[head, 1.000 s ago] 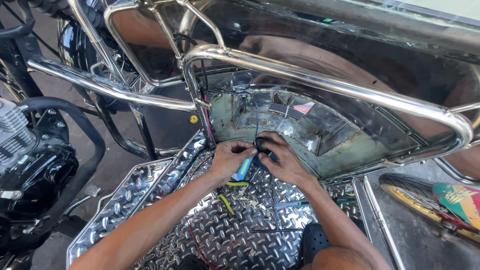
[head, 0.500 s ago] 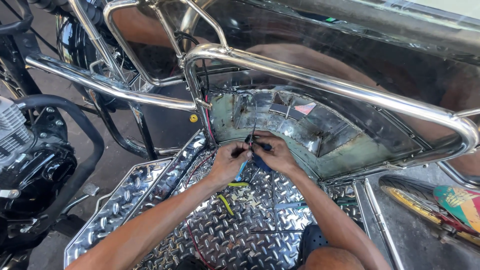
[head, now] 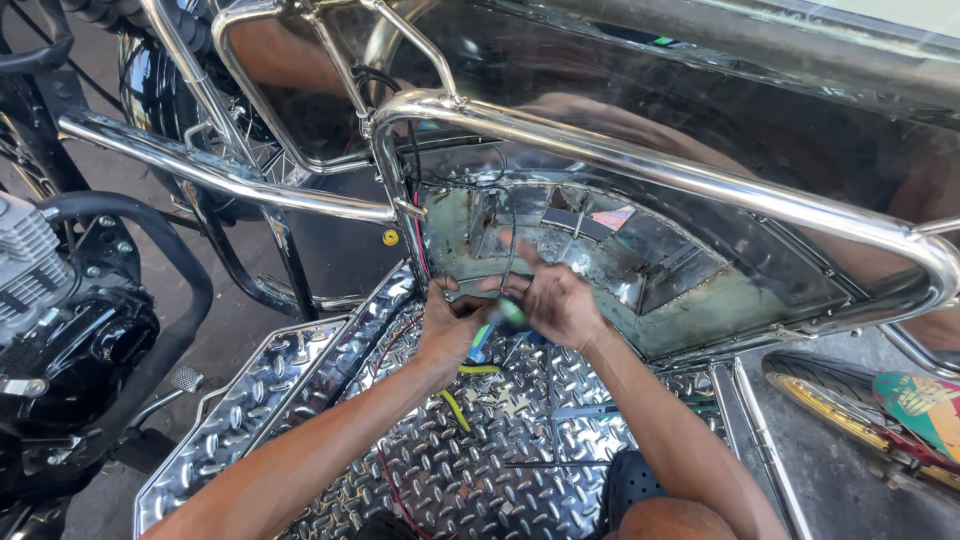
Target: Repairing and connecting electrical wires on a motorcycle using pliers and electrical tape
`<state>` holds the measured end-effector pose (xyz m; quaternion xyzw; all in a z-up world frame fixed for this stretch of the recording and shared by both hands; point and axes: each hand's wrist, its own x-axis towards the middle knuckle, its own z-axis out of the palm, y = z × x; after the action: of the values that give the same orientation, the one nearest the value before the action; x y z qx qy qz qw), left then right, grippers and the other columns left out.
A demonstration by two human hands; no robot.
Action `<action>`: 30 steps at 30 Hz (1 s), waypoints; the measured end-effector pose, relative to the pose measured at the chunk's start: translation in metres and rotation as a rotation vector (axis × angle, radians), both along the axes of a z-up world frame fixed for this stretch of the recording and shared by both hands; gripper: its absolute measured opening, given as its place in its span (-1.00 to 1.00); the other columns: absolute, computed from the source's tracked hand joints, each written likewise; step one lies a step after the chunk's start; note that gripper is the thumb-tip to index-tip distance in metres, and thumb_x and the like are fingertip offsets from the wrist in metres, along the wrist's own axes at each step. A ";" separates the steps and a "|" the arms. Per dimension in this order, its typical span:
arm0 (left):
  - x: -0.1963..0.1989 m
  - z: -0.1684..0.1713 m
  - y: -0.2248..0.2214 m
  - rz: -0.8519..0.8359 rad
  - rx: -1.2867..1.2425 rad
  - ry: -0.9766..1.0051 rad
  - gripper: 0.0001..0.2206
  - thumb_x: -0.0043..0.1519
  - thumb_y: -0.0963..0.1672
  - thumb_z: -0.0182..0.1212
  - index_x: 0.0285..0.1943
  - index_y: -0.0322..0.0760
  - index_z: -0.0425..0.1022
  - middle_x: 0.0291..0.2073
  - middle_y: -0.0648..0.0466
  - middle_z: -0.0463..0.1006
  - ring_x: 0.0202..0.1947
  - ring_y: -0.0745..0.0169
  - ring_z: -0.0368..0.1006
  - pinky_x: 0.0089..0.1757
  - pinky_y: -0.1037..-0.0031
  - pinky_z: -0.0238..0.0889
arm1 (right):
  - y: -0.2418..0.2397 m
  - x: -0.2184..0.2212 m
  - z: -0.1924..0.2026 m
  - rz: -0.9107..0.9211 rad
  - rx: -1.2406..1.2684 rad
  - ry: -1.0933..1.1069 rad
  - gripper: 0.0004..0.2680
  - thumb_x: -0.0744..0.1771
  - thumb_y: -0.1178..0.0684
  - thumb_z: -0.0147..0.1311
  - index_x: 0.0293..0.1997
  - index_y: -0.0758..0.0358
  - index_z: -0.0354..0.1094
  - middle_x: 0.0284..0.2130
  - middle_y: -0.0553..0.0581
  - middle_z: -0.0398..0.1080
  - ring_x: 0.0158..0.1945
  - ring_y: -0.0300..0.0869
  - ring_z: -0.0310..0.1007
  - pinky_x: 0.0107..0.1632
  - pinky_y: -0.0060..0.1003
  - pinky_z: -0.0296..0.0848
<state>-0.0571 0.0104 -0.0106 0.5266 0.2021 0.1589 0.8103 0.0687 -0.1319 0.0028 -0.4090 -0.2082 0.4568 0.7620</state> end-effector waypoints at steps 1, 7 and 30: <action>-0.001 -0.005 0.000 0.002 -0.002 0.001 -0.31 0.08 -0.25 0.60 0.17 -0.07 0.07 -0.32 0.09 0.69 -0.32 0.38 0.57 -0.12 0.62 0.43 | -0.004 0.003 -0.008 0.002 -0.002 0.001 -0.45 0.36 -0.26 -0.01 0.61 -0.15 0.11 0.10 0.34 0.56 0.11 0.00 0.57 0.03 -0.17 0.57; 0.010 -0.022 0.008 -0.025 0.087 0.030 -0.54 0.18 -0.29 0.46 0.22 -0.24 0.35 -0.23 -0.16 0.72 -0.25 0.09 0.71 -0.08 0.40 0.52 | -0.025 0.013 -0.037 -0.325 -0.364 -0.622 -0.57 0.32 0.07 0.48 0.28 0.22 0.33 0.12 0.33 0.51 0.19 0.12 0.57 0.13 0.00 0.63; 0.033 -0.010 -0.007 0.022 0.356 0.022 -0.88 0.33 -0.19 0.37 -0.05 -0.37 0.74 -0.39 -0.13 0.70 -0.32 0.21 0.58 -0.21 0.37 0.48 | 0.006 0.028 -0.065 -0.724 -0.369 -1.062 -0.87 0.35 0.16 0.30 -0.02 0.20 0.63 -0.08 0.23 0.46 0.11 0.21 0.58 0.04 0.01 0.63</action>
<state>-0.0242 0.0032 -0.0210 0.6612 0.1853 0.1952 0.7003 0.0971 -0.1255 -0.0619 -0.7459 -0.3232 -0.0630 0.5789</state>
